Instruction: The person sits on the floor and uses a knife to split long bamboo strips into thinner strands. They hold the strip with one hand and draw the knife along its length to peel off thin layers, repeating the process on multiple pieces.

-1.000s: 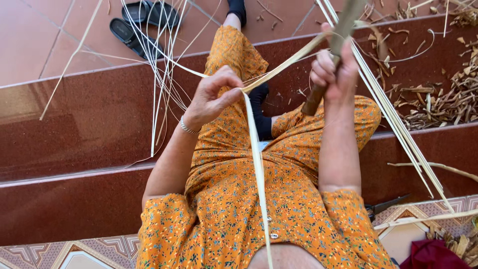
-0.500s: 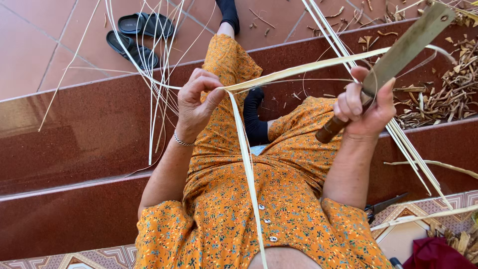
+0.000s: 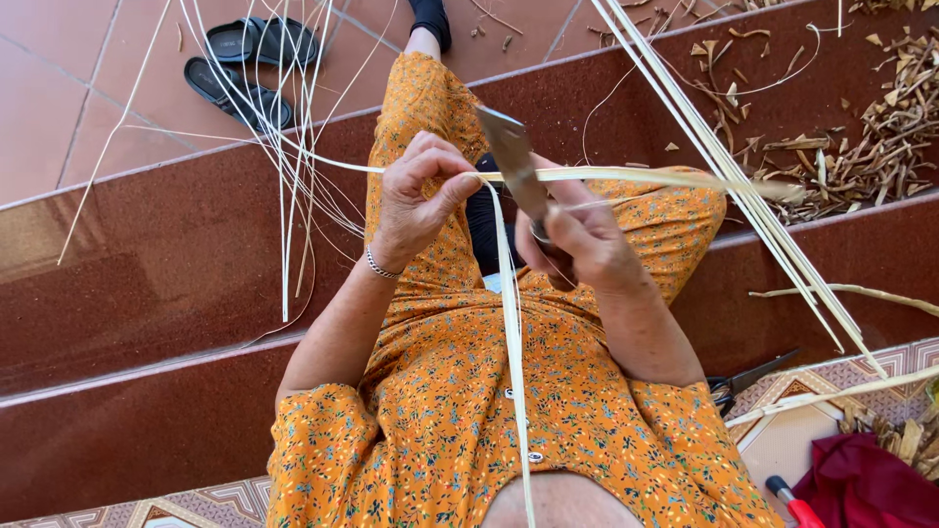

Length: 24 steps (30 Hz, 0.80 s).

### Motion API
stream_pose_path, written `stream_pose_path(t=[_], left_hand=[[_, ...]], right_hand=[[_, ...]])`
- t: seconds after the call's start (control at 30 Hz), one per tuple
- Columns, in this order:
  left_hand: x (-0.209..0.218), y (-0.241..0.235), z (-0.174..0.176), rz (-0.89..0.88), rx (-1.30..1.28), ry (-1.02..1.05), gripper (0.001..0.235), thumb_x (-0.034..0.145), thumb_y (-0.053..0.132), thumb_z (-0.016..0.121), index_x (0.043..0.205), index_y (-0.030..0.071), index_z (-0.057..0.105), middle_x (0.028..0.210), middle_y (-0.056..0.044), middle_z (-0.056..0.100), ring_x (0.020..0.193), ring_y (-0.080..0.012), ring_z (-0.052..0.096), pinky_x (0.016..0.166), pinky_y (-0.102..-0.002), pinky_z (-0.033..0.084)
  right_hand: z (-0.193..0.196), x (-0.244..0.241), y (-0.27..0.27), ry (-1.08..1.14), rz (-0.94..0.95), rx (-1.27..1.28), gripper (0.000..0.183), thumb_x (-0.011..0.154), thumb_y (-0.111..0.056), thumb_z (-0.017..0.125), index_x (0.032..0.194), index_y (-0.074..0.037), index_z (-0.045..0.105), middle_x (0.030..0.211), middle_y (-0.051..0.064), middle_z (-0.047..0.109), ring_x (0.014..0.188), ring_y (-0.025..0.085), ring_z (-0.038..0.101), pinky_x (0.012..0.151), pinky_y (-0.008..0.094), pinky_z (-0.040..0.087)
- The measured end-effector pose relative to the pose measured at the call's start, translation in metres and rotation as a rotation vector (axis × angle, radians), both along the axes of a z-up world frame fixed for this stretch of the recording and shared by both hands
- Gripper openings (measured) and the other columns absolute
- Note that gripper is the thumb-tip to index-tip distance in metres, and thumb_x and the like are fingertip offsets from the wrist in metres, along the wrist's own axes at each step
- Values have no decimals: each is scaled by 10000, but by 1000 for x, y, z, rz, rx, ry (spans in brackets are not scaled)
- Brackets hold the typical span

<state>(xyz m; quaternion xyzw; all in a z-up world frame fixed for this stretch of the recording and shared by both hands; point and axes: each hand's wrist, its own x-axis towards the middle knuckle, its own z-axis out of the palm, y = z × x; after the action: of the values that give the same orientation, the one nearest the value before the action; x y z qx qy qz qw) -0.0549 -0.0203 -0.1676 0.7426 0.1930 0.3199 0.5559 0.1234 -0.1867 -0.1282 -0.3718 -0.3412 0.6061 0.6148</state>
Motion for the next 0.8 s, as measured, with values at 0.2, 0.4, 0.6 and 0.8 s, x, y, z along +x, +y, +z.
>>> stream_pose_path(t=[0.2, 0.4, 0.6, 0.8], left_hand=[[-7, 10, -20, -124, -187, 72, 207, 993, 228, 729, 1065, 35, 708, 930, -3, 677, 874, -104, 610, 799, -266, 505], [-11, 32, -48, -196, -265, 16, 154, 1042, 188, 692, 1038, 36, 718, 910, 13, 607, 870, -108, 546, 803, -266, 458], [-4, 41, -61, -246, -227, -8, 112, 1029, 146, 725, 1040, 35, 725, 896, 19, 574, 883, -120, 506, 829, -274, 446], [-3, 46, -75, -281, -244, 71, 131, 1024, 156, 702, 1095, 47, 716, 964, 34, 623, 926, -69, 568, 844, -246, 481]], right_hand=[[3, -4, 12, 3, -111, -144, 565, 1134, -419, 476, 1452, 45, 528, 740, 50, 588, 526, 79, 428, 491, 239, 351], [-12, 18, 23, 265, -84, -136, 586, 1120, -453, 484, 1426, 45, 527, 672, 37, 498, 507, 92, 395, 463, 272, 347], [-52, 40, 42, 300, -125, -226, 572, 1123, -456, 470, 1414, 33, 535, 672, 21, 479, 493, 81, 377, 450, 260, 332], [-90, 53, 61, 336, -70, -293, 569, 1120, -480, 459, 1423, -4, 532, 666, 3, 474, 497, 83, 357, 477, 267, 336]])
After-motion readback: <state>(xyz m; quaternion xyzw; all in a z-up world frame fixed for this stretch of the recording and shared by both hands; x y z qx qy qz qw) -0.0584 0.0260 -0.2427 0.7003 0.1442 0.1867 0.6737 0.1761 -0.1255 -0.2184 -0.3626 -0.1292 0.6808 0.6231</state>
